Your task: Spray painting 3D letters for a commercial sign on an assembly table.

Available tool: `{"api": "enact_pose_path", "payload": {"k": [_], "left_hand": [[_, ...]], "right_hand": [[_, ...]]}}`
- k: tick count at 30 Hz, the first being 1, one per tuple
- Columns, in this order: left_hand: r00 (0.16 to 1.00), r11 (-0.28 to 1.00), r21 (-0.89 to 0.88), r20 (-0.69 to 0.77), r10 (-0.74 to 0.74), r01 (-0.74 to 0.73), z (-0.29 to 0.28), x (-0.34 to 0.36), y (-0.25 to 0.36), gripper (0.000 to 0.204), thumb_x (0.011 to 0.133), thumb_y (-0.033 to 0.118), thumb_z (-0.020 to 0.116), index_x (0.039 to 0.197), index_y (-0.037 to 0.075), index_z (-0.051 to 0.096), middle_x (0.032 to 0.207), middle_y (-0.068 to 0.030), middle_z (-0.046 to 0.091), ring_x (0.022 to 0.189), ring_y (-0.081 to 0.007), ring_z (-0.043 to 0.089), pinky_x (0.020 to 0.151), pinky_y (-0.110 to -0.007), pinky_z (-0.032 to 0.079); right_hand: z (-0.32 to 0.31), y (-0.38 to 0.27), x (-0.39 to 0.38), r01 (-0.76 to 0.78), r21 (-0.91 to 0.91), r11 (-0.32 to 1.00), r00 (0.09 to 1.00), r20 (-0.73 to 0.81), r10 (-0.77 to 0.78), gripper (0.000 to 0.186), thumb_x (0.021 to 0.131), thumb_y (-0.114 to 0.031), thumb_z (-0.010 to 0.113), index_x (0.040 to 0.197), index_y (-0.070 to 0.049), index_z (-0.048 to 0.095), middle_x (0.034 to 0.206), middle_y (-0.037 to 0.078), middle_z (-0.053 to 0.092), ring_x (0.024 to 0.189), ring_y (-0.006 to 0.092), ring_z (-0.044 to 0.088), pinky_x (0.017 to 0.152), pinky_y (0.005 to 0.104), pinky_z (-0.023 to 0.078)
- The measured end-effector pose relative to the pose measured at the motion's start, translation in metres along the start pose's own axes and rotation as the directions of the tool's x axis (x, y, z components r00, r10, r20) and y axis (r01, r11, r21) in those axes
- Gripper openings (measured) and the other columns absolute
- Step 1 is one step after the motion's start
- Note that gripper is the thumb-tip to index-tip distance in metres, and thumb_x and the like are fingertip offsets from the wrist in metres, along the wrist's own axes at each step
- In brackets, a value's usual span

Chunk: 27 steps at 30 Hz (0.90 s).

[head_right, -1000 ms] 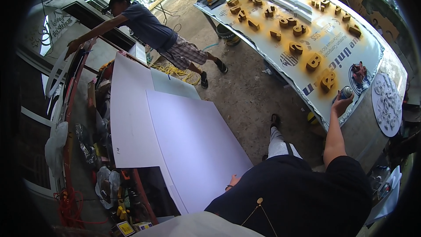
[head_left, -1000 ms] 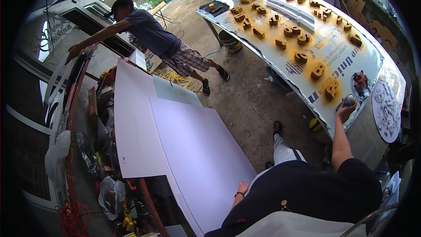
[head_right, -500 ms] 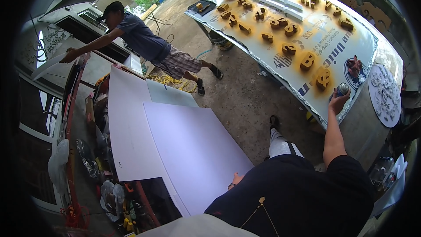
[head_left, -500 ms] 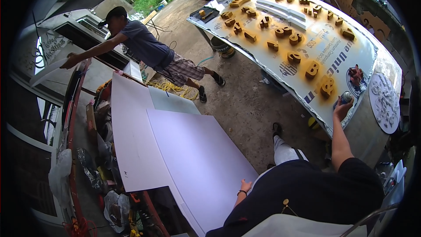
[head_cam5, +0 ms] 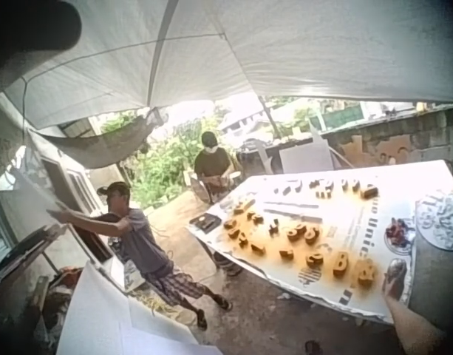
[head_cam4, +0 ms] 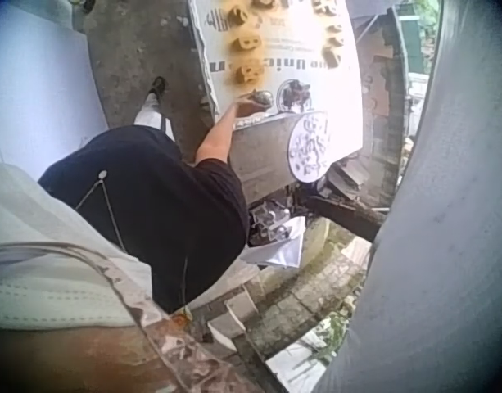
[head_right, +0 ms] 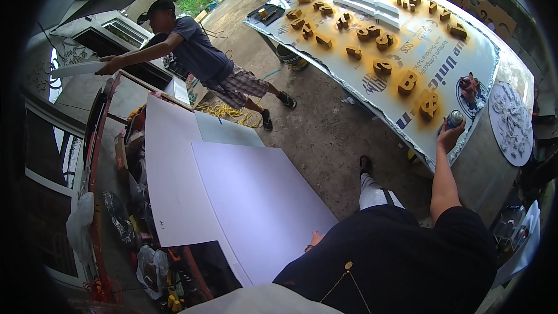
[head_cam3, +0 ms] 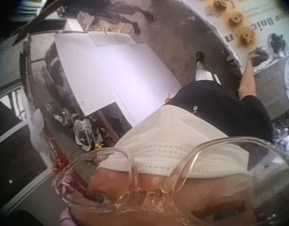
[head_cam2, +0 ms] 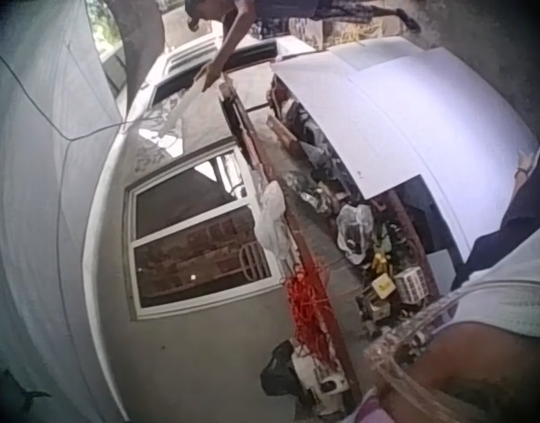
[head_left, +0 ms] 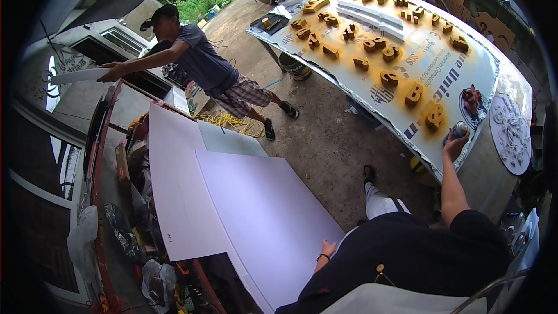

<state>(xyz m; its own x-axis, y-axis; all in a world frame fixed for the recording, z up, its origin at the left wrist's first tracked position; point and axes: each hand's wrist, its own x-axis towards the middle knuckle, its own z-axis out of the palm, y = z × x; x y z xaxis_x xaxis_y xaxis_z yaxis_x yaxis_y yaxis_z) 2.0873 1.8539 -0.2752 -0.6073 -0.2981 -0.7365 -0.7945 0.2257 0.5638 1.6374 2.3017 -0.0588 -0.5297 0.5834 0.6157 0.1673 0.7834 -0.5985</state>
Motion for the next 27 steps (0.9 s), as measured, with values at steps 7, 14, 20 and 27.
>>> {"api": "enact_pose_path", "payload": {"k": [7,14,20,27], "left_hand": [[0.994,0.994,0.059,-0.057,0.091,-0.088,0.003,0.016,-0.031,0.073,0.072,0.022,0.060,0.126,-0.003,0.018,0.099,-0.0234,0.052,0.072,-0.0241,0.059,0.066,-0.032,0.048],[0.999,0.999,0.033,-0.039,-0.026,0.027,0.002,0.001,0.028,0.075,0.071,0.023,0.060,0.127,-0.003,0.018,0.100,-0.0242,0.052,0.071,-0.0240,0.058,0.067,-0.032,0.047],[0.993,0.998,-0.050,-0.104,-0.049,0.044,-0.002,-0.004,0.017,0.076,0.070,0.024,0.061,0.127,-0.002,0.018,0.087,-0.0184,0.055,0.063,-0.0212,0.056,0.061,-0.031,0.046],[0.993,0.995,-0.001,-0.051,-0.104,0.104,-0.007,0.004,0.061,0.075,0.072,0.023,0.062,0.127,-0.001,0.018,0.081,-0.0154,0.055,0.059,-0.0196,0.054,0.055,-0.031,0.046]], "right_hand": [[-0.005,-0.021,0.000,-0.045,0.054,0.998,0.999,0.027,0.044,0.071,0.076,-0.036,0.062,0.126,-0.002,0.026,0.119,0.021,0.040,0.112,0.0352,0.040,0.091,0.0399,0.035],[-0.012,0.002,0.005,-0.061,-0.012,0.998,0.998,0.002,0.061,0.069,0.076,-0.035,0.062,0.126,-0.002,0.026,0.120,0.021,0.040,0.112,0.0351,0.040,0.091,0.0394,0.035],[0.003,-0.025,-0.003,-0.033,0.048,0.998,0.998,0.047,0.031,0.069,0.077,-0.035,0.061,0.126,-0.002,0.026,0.121,0.021,0.039,0.112,0.0347,0.040,0.091,0.0389,0.035],[-0.011,-0.001,0.005,-0.040,-0.037,0.999,0.999,0.005,0.040,0.069,0.078,-0.036,0.060,0.126,-0.001,0.025,0.123,0.020,0.038,0.114,0.0341,0.038,0.093,0.0379,0.034]]}}
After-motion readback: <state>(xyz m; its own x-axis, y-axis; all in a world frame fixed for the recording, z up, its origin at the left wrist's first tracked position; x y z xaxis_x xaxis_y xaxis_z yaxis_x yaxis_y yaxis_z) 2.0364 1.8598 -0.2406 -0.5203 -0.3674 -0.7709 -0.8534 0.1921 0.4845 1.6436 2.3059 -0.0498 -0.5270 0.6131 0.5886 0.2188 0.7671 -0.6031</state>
